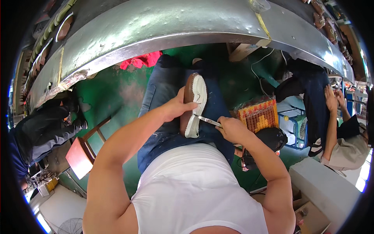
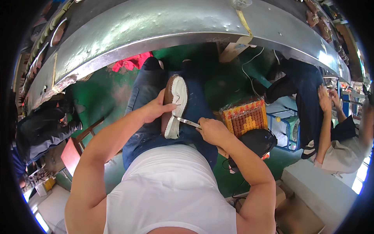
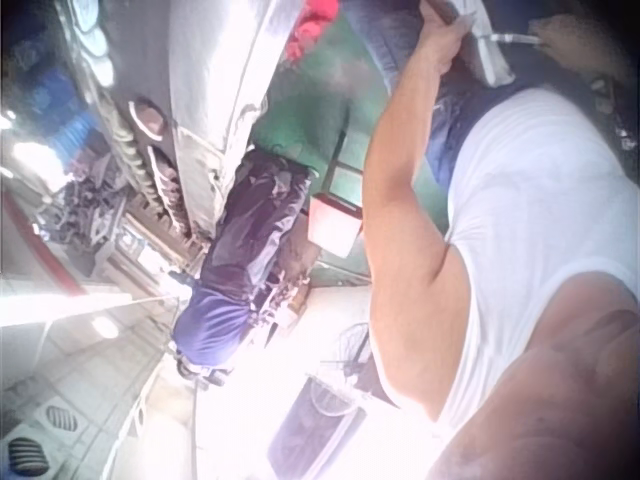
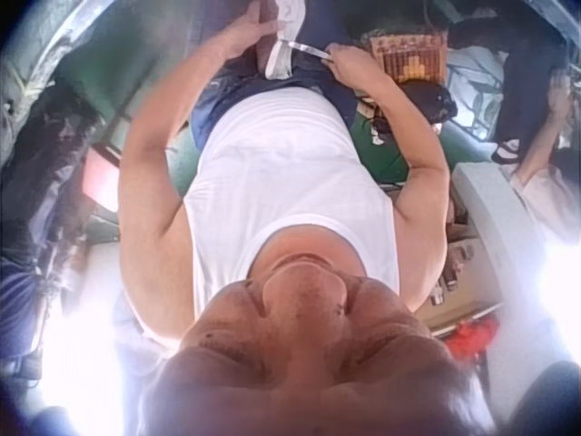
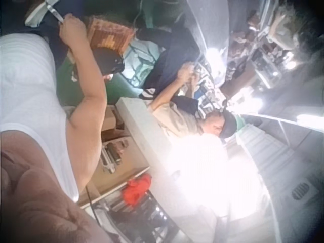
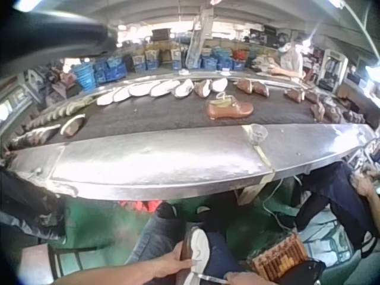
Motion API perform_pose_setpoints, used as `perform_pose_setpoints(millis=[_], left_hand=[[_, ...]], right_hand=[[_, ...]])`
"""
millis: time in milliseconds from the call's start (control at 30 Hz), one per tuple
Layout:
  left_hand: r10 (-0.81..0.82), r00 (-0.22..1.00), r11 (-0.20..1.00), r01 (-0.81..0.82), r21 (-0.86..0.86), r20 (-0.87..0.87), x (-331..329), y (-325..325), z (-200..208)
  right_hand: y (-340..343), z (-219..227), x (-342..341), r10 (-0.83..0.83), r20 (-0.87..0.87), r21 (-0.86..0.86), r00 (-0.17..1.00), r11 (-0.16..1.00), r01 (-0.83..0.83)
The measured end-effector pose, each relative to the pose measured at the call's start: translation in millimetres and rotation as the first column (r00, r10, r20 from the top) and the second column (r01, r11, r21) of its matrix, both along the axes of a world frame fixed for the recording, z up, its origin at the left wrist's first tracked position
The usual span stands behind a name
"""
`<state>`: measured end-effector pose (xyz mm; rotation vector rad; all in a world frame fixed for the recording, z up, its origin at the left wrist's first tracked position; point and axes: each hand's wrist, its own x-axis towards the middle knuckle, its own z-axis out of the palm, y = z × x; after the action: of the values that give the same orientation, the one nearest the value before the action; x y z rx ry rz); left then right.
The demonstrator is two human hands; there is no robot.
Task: Manually lasting shoes by pulling the upper over the last and securing it with pliers.
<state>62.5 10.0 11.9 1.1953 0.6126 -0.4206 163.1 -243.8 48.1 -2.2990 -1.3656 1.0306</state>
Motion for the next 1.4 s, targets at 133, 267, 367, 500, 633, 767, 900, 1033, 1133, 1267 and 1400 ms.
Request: perform_pose_setpoints(millis=[133, 267, 367, 500, 633, 767, 900, 1033, 1133, 1267, 1400], left_hand=[[0.125, 0.972, 0.991, -0.133, 0.027, 0.199, -23.4, -20.6, -7.7], [0.291, 0.932, 0.957, -0.288, -0.044, 0.217, -17.0, -34.6, -9.0], [0.220, 0.917, 0.934, -0.297, 0.197, 0.334, -24.0, -34.0, -31.2], [-0.064, 0.973, 0.750, -0.100, 0.654, 0.222, -26.6, -41.2, -20.3], [-0.264, 0.946, 0.895, 0.167, 0.414, 0.190, -72.9, -39.7, -14.8], [-0.144, 0.975, 0.927, 0.073, 0.369, 0.167, -68.9, -41.0, -25.9], [-0.114, 0.975, 0.934, 0.040, 0.355, 0.190, -74.1, -43.9, -33.6], [-0.031, 0.987, 0.964, -0.012, 0.264, 0.160, -64.2, -41.5, -29.6], [-0.298, 0.952, 0.552, 0.115, 0.826, 0.067, -57.4, -37.2, -7.6], [0.123, 0.992, 0.832, -0.104, 0.545, 0.001, 10.3, -9.5, -0.2], [0.167, 0.980, 0.967, -0.185, 0.178, 0.112, 24.2, 17.2, 45.4]], right_hand=[[5.1, 19.2, -10.4, 0.020, 0.059, -0.062, 0.998, 0.998, -0.016], [-0.6, 20.8, -22.5, 0.168, 0.276, 0.034, 0.946, 0.982, -0.184], [3.4, 25.1, -16.5, 0.237, 0.241, -0.030, 0.941, 0.971, -0.237], [-2.4, -5.6, 19.8, -0.086, -0.604, -0.290, 0.792, 0.950, -0.118], [-2.1, -16.0, 33.5, -0.293, -0.852, -0.384, 0.435, 0.913, -0.139], [-3.6, 5.8, 43.0, -0.294, -0.806, -0.374, 0.513, 0.926, -0.057], [51.0, 54.2, 34.2, -0.262, -0.605, -0.221, 0.752, 0.962, 0.158], [77.7, 7.1, 40.5, -0.246, -0.345, 0.168, 0.906, 0.933, 0.318], [67.7, 21.4, 51.8, -0.272, -0.392, -0.071, 0.879, 0.961, 0.266], [47.5, 45.9, 81.6, -0.413, -0.404, 0.176, 0.816, 0.840, 0.513], [36.8, 97.8, 156.0, -0.593, -0.062, 0.651, 0.803, 0.586, 0.483]])
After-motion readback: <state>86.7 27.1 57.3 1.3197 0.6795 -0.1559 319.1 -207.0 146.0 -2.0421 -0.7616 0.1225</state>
